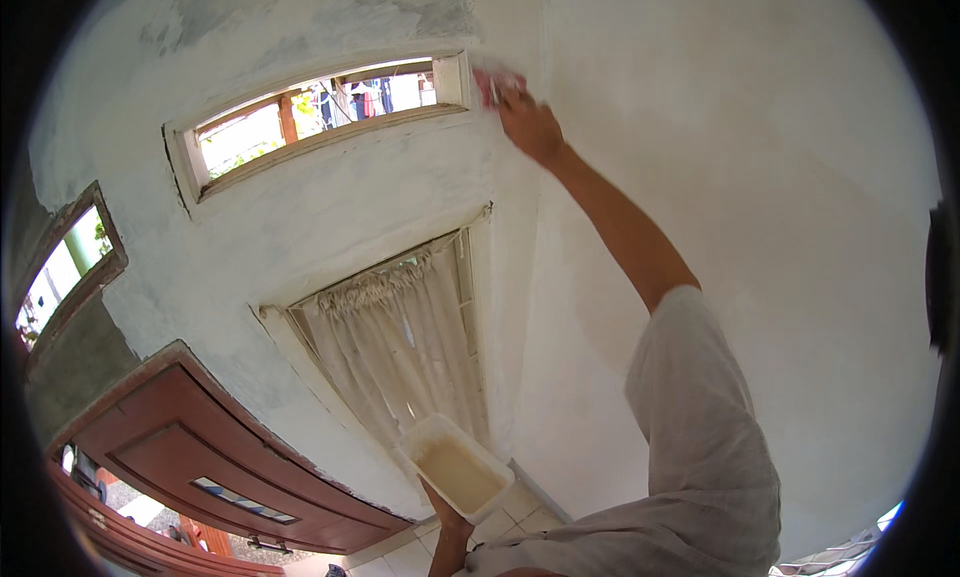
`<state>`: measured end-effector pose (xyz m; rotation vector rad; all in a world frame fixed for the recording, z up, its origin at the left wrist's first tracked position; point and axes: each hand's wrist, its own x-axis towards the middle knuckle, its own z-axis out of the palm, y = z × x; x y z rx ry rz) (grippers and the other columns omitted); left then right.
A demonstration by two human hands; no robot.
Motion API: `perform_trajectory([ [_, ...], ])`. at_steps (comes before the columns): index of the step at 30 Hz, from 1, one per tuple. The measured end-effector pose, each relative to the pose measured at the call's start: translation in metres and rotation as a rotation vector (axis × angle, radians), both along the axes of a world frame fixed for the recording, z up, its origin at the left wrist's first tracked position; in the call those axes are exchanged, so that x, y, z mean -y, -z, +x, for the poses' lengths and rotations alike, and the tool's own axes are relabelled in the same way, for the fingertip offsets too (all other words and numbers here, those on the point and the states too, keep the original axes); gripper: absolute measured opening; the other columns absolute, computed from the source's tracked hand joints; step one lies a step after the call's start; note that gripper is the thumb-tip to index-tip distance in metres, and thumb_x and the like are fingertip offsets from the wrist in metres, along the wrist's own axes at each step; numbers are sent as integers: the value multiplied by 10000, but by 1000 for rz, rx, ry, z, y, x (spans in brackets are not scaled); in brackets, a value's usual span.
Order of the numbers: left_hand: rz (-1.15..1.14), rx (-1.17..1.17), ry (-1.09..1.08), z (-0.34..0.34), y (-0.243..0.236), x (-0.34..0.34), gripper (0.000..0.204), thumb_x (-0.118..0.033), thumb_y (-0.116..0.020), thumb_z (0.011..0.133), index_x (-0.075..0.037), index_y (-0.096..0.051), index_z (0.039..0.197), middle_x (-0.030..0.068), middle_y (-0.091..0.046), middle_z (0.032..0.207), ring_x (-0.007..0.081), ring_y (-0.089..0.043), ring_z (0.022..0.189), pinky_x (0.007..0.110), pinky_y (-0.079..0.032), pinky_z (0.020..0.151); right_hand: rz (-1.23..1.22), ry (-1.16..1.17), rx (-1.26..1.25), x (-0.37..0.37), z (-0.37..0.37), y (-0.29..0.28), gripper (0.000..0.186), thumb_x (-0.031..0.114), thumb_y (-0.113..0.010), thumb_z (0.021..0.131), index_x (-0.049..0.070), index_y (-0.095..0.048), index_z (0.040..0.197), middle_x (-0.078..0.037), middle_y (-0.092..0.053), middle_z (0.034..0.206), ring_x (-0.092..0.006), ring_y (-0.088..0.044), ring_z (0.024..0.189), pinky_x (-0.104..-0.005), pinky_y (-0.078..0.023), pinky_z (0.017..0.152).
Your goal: The person applies a light-colored compound to a wall near window frames using a spreader, repeatedly scooping the material from a plastic container.
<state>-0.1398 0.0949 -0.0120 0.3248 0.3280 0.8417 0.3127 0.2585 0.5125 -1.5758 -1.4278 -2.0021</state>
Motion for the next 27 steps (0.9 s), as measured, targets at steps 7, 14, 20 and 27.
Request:
perform_trajectory([
  [7,-20,18,1,3,-22,-2,674,-653,-353,1043,-179,-434,1515,19,-558,1415,241,-555,1274,420,-478,1069,-145,-68,-439,61,-4,56,181,170,-672,895,97,-706,1058,-76,-651,1294,-233,-643,1147,-507,-590,752],
  [14,-11,-70,21,12,-44,8,724,-688,-340,1028,-168,-423,1525,51,-547,1437,269,-549,1287,440,-475,1076,190,-229,-209,39,-19,-161,200,157,-608,942,85,-698,1106,-116,-687,1127,-339,-695,943,-482,-579,747],
  [20,-38,-110,60,20,-42,10,760,-715,-349,1010,-167,-415,1533,64,-541,1448,278,-548,1288,459,-479,1071,18,-38,6,-15,5,-56,169,104,-633,859,56,-704,1004,-76,-624,1267,-300,-671,1058,-414,-611,599],
  [27,5,-132,38,14,-47,6,764,-720,-362,1004,-171,-421,1531,61,-543,1448,282,-547,1289,458,-478,1075,-401,-66,-257,55,20,93,331,127,-640,850,51,-690,1168,-91,-602,1308,-283,-633,1163,-373,-610,578],
])
